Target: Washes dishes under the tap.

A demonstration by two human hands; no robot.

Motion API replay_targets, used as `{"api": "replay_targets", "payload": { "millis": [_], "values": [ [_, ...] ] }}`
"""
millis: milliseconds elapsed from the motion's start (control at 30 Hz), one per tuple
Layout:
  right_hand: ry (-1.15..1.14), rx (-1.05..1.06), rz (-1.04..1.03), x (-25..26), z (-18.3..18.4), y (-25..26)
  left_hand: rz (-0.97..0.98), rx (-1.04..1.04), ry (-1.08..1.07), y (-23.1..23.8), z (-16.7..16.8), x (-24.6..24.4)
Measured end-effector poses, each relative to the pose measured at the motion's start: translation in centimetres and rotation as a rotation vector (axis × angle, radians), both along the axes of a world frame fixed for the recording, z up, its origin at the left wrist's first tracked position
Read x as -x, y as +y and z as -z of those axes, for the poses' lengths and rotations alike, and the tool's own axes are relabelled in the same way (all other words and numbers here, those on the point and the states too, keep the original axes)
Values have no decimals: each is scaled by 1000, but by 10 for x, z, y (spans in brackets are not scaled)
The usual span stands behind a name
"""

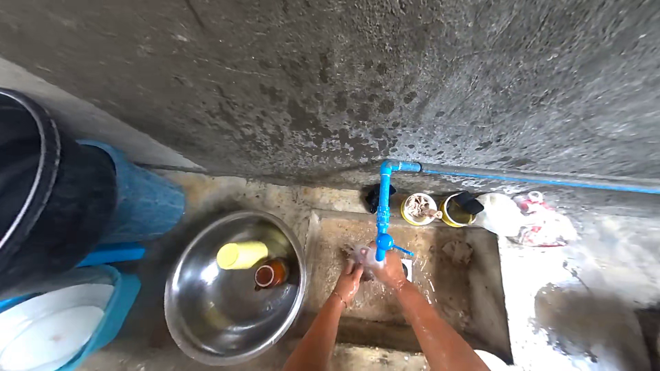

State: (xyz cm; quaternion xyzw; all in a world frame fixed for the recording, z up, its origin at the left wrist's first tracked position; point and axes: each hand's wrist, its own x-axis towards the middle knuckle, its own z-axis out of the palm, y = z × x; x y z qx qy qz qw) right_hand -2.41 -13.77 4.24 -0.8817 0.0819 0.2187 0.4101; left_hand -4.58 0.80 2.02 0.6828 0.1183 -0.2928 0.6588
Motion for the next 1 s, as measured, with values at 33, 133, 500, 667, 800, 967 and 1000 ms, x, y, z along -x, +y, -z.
{"api": "replay_targets", "payload": {
  "millis": [33,133,500,667,800,967,1000],
  "values": [
    [-70,-135,60,-3,4,-9,15,52,3,2,4,-1],
    [-226,-326,243,-22,13,-32,40,104,-5,5,6,-7],
    [511,276,-306,-27,12,-7,-101,-525,-143,31,-91,-29],
    [520,245,-336,-17,0,-2,-759,-368,-108,90,-114,-37],
    [448,217,-241,-8,-33,-12,-674,-491,-69,109,-104,-45],
    [466,-11,55,12,-17,-10,-266,-612,-440,54,-90,-21],
    [461,-97,145,19,-14,-7,-240,-524,-419,37,-79,-17]
  ]
}}
